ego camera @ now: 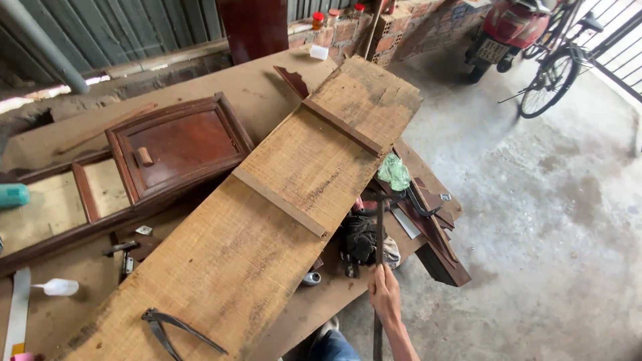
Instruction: The person uses a hammer to strike a large wooden board placed on a workbench. They hold the board with one hand while repeatedly hitting it with the hammer in the other hand. The person also uses pliers to pull a nail from the wood and continues hammering different sections of the board.
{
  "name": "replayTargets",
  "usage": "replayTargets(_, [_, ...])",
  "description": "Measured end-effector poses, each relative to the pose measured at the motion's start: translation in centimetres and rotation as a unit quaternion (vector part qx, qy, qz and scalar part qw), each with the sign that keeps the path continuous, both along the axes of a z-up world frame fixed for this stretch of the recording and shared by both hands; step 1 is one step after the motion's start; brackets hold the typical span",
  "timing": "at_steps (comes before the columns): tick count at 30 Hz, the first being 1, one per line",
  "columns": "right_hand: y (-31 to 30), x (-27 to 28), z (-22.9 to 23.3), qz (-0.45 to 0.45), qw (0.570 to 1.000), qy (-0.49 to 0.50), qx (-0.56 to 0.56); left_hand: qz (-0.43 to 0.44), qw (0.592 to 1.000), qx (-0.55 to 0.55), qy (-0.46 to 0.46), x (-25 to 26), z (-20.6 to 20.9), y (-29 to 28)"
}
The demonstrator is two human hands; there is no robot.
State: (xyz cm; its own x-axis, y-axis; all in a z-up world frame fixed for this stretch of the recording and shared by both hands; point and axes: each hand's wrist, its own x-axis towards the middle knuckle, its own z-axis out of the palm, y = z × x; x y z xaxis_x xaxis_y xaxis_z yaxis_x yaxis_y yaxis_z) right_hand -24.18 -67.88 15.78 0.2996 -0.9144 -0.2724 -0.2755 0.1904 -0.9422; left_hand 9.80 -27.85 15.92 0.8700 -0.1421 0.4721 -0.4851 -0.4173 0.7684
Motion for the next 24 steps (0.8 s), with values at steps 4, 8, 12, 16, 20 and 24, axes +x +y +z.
replayTargets(4, [-6.9,5.2,1.1,0.096,0.994,0.019,-0.052,-0.016,0.999,0.008,-0.037,3.8,-0.2,-12.8])
replayTargets(8, [-17.5,12.1,1.3,0.115,0.99,0.004,-0.087,-0.052,0.988,0.107,-0.098,10.5,-3.9,-30.5])
replayTargets(12, [-30.7,18.2,-1.5,0.198,0.955,0.197,-0.102,0.021,0.909,0.272,0.315,11.2,-6.6,-40.6])
replayTargets(16, [-41.4,24.8,-2.5,0.26,0.917,0.252,-0.169,0.121,0.888,0.266,0.355,10.5,-10.5,-45.8])
replayTargets(20, [-46.1,30.7,-1.2,0.313,0.881,0.303,-0.184,0.122,0.882,0.235,0.391,10.7,-8.5,-48.3])
replayTargets(24, [-48.3,33.9,-3.1,0.344,0.861,0.314,-0.206,0.172,0.889,0.309,0.29,11.6,-14.5,-48.4])
